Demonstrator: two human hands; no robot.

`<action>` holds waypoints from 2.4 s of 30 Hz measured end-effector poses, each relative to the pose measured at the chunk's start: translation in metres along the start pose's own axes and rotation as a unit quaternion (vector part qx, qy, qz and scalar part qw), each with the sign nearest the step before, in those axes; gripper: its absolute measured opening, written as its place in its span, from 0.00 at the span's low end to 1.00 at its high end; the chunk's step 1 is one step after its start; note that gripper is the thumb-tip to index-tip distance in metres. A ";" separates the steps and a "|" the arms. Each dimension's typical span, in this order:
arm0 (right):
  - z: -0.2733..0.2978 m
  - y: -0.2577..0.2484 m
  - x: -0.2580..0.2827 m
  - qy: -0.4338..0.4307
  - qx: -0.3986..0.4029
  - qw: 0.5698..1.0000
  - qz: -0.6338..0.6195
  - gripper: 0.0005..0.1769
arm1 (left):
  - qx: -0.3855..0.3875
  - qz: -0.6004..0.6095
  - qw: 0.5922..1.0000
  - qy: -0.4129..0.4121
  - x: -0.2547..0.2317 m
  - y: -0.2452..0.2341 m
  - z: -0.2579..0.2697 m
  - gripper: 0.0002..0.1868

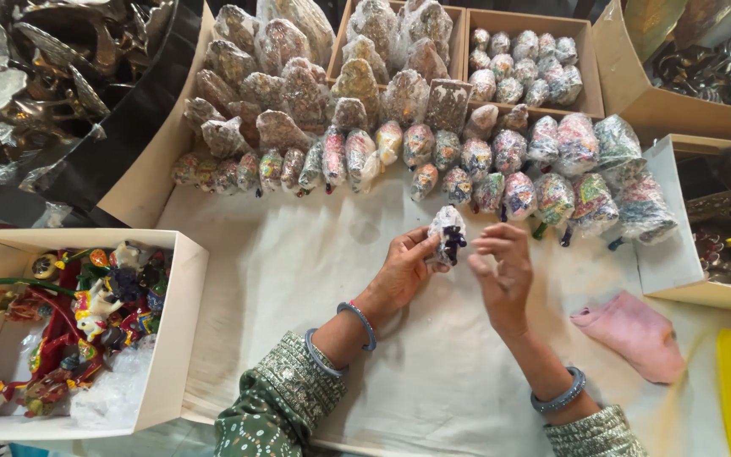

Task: The person cleans decorative animal figurines using a pink cloth by hand, handling them one at a time and placing them into a white box.

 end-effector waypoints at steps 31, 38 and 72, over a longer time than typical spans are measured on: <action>-0.001 0.010 -0.061 0.234 0.041 0.929 -0.286 0.25 | 0.122 -0.223 0.966 0.054 -0.004 0.018 0.005 0.32; -0.004 -0.002 -0.018 0.125 -0.068 0.989 -0.031 0.22 | 0.128 -0.061 0.990 -0.013 0.025 0.019 0.006 0.35; -0.003 0.014 -0.006 0.069 0.018 0.997 0.012 0.23 | 0.047 -0.482 0.850 0.208 -0.070 0.026 0.043 0.25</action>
Point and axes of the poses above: each hand's wrist, its own z-axis away from the middle knuckle, its own y-axis out of the palm, x = y × z, the point moved 7 cm from there along -z, towards the middle knuckle, and after that the axes turned 12 degrees about y, right-handed, at the moved point
